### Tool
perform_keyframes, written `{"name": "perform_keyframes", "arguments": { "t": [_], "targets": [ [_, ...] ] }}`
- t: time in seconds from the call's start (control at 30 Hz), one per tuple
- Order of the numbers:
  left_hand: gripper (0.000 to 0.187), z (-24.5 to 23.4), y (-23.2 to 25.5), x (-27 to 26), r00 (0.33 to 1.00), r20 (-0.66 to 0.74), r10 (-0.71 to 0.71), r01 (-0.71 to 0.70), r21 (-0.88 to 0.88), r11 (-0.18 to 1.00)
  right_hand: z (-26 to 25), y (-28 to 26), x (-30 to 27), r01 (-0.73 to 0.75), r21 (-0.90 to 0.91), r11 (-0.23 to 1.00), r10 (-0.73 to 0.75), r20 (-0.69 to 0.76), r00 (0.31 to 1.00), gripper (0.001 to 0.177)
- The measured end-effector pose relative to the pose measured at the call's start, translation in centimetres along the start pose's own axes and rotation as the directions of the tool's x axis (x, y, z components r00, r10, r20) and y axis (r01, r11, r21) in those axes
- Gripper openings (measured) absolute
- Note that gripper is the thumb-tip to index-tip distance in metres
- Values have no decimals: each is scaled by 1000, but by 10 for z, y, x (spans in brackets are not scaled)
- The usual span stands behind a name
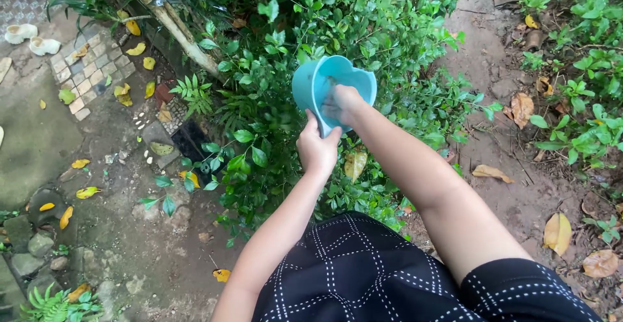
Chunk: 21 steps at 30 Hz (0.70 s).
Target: Filling a small bucket with water from a faucet and pouring it onto various plants in a garden.
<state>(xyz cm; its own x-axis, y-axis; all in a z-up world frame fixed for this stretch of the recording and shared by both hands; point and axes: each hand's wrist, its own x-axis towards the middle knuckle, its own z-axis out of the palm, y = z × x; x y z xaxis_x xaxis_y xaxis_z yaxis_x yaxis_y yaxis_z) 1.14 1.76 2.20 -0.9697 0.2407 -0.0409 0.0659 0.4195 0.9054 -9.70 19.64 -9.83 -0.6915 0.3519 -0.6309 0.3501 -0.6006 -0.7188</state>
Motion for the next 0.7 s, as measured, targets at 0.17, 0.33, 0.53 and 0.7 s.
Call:
{"name": "perform_keyframes", "arguments": {
  "t": [0.17, 0.33, 0.53, 0.7],
  "targets": [
    [82, 1, 1, 5, 1000, -3, 18, -18, -1, 1000, 3, -23, -26, -92, 237, 967, 49, 178, 983, 26],
    [86, -2, 0, 15, 1000, -28, 7, -5, 66, 998, -1, -82, -77, 17, 186, 982, -69, 274, 959, 21],
    [88, -1, 5, 38, 998, -64, -10, 19, 145, 989, -7, -134, -120, 381, -267, 885, -365, 112, 924, 29],
    [88, 0, 11, 46, 998, -49, -27, 35, 170, 985, -28, -148, -104, 329, -936, 125, -738, 134, 661, 39]
  ]
}}
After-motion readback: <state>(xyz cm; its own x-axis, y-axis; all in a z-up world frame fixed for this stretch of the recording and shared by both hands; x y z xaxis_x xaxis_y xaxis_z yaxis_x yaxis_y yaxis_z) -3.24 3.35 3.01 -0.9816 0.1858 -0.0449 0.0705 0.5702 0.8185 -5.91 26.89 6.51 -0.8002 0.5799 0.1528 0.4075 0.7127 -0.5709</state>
